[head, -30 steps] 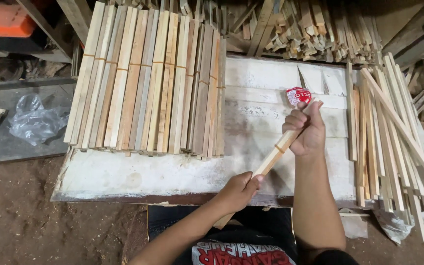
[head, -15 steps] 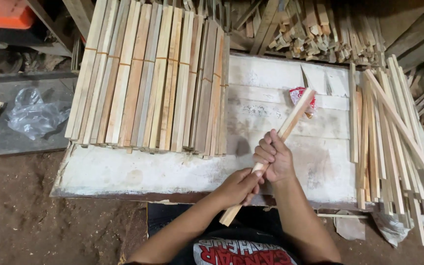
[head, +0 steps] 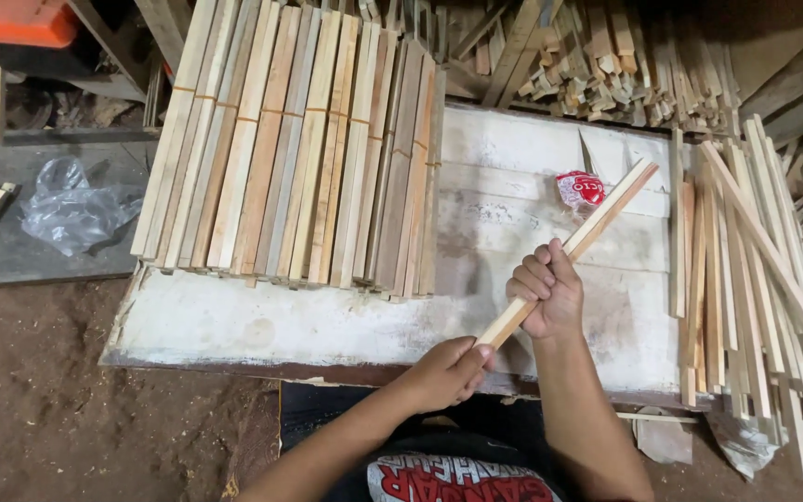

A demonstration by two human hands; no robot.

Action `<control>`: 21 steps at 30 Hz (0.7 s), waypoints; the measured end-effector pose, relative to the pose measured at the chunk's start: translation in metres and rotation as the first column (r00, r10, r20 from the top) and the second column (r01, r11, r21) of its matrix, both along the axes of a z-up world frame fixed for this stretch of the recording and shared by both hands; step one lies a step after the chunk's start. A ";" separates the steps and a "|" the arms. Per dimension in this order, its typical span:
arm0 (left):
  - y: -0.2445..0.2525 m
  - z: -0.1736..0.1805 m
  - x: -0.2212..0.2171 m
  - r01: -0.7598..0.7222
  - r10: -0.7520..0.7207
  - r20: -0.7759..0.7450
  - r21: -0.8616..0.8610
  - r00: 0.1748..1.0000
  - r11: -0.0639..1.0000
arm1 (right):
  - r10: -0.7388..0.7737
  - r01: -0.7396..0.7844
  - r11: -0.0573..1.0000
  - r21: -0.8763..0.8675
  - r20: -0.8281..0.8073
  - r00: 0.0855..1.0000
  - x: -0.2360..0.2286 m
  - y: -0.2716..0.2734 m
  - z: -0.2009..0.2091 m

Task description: Picking up thin wooden sticks from a pile and aligning them into a bundle secured by rubber bands.

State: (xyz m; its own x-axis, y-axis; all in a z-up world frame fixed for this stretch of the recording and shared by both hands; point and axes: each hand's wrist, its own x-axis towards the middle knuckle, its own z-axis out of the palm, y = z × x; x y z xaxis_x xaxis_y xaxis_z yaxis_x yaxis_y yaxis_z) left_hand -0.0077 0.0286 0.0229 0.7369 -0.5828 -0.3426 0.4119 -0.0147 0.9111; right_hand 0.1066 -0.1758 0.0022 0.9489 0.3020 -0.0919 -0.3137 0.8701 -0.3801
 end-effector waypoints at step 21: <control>0.084 0.053 -0.021 -0.638 0.611 0.206 0.099 0.764 0.764 | 0.119 0.202 0.461 -0.864 0.286 0.951 0.107 0.130 0.115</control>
